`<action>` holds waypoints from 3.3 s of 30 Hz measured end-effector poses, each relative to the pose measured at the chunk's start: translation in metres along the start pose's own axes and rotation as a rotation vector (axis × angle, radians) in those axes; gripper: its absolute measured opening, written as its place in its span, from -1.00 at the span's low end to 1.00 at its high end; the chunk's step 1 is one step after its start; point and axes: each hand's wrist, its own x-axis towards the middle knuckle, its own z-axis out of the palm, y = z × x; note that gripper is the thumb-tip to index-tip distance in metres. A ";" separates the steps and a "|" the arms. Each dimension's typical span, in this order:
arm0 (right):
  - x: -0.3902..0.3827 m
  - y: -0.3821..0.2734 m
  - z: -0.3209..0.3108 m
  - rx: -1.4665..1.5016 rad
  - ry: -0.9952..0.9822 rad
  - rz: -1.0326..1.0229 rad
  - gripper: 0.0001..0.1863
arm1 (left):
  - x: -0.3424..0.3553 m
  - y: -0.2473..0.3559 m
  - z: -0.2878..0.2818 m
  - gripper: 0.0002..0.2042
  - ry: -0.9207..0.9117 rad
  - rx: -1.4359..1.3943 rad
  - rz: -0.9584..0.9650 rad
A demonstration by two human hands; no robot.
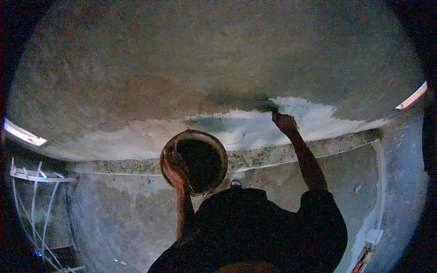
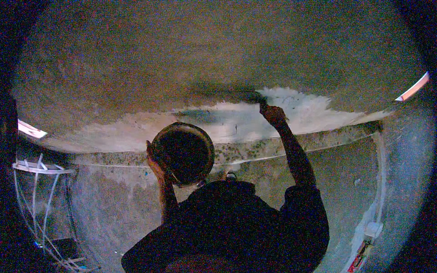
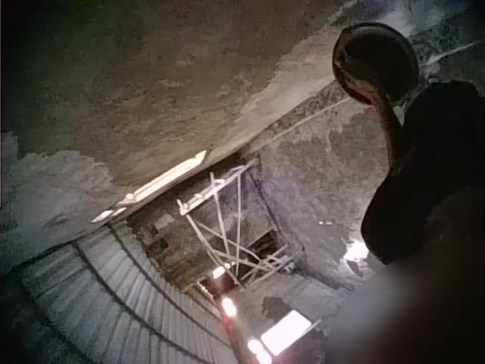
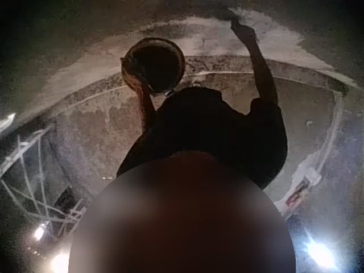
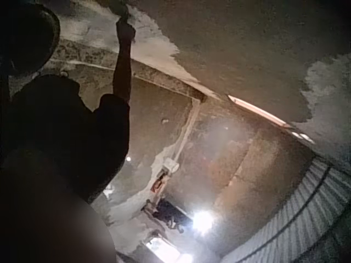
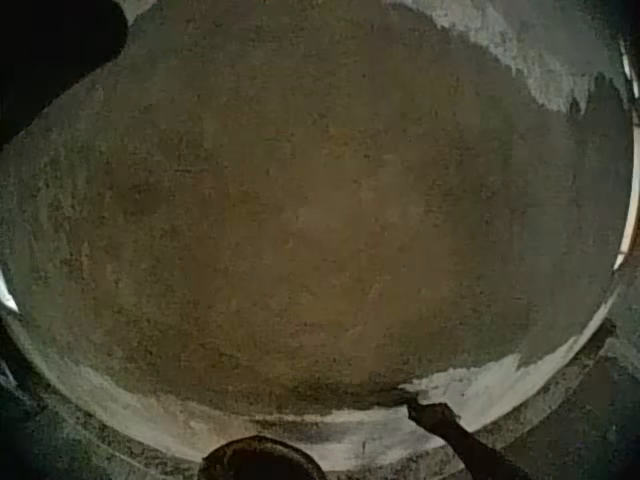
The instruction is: The person patches and smooths a concrete wall by applying plaster mix from a bucket onto the wall with a trowel.
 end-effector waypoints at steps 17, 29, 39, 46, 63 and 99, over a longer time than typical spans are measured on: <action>0.020 -0.019 0.009 0.240 0.160 -0.076 -0.61 | -0.004 -0.005 -0.005 -0.60 -0.046 0.208 0.059; -0.011 -0.004 -0.018 0.197 0.090 0.091 -0.79 | -0.003 -0.004 0.004 -0.59 -0.058 0.230 0.091; -0.050 0.030 0.021 -0.101 -0.059 0.039 -0.76 | -0.006 -0.008 0.010 -0.62 -0.110 0.054 -0.034; -0.039 0.018 -0.010 0.293 0.038 0.157 -0.77 | -0.015 -0.006 0.014 -0.62 -0.143 0.316 0.124; -0.049 0.022 0.013 0.265 0.005 0.140 -0.85 | -0.027 0.029 0.030 -0.63 0.017 -0.363 -0.446; -0.092 -0.008 0.015 0.404 0.006 0.322 -0.74 | -0.037 -0.009 0.023 -0.59 -0.228 0.049 -0.066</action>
